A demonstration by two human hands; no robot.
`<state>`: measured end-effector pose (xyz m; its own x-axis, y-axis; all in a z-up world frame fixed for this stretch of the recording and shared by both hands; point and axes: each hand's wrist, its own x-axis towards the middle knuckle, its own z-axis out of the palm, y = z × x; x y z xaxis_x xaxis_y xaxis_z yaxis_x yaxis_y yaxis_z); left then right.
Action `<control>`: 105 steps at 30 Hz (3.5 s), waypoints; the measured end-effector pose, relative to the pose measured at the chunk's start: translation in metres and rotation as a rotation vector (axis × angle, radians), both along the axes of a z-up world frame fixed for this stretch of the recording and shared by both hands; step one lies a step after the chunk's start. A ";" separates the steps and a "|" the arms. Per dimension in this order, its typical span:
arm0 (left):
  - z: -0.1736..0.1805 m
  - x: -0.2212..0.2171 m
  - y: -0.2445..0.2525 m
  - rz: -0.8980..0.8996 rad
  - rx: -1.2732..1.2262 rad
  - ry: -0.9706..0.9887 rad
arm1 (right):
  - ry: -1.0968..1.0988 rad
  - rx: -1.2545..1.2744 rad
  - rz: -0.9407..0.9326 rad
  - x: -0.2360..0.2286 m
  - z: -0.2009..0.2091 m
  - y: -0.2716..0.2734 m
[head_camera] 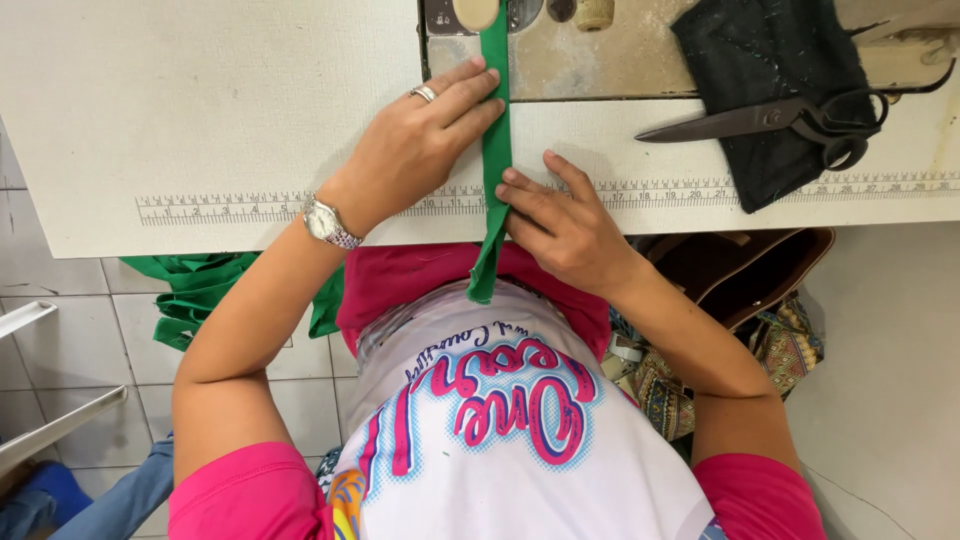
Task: A person is using an industrial sewing machine to process long green fabric strips, aligning them carefully before feeding them under the needle.
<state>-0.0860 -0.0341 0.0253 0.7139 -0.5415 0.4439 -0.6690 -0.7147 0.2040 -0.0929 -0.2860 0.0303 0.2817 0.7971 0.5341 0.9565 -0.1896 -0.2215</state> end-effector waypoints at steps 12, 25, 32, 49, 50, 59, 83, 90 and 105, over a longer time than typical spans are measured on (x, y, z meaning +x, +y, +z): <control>-0.009 0.009 -0.008 -0.024 0.064 -0.027 | -0.006 -0.009 0.016 0.021 0.005 0.006; -0.011 0.035 -0.008 0.039 0.162 -0.149 | -0.096 -0.047 0.009 0.063 0.007 0.022; -0.009 0.048 -0.003 0.067 -0.030 -0.093 | -0.062 -0.058 0.015 0.088 -0.013 0.021; 0.024 0.036 0.003 0.014 -0.183 0.047 | -0.090 -0.042 -0.125 0.103 -0.015 0.032; 0.032 0.025 -0.002 0.057 -0.071 0.032 | -0.060 -0.040 -0.130 0.103 -0.016 0.031; 0.020 -0.020 -0.018 0.188 0.056 -0.188 | -0.046 -0.027 -0.129 0.096 -0.002 0.028; -0.002 -0.030 -0.012 0.075 -0.435 -0.058 | -0.133 0.251 -0.024 0.057 0.012 0.024; 0.009 -0.028 -0.015 0.017 -0.343 -0.070 | -0.131 0.181 0.027 0.058 0.011 0.023; -0.021 -0.028 -0.028 0.058 -0.222 -0.084 | -0.184 0.107 -0.093 0.030 -0.020 0.009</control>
<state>-0.1136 -0.0616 0.0044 0.6964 -0.3835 0.6065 -0.6495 -0.6964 0.3054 -0.0634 -0.2772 0.0098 0.2417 0.7083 0.6632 0.9621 -0.2638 -0.0689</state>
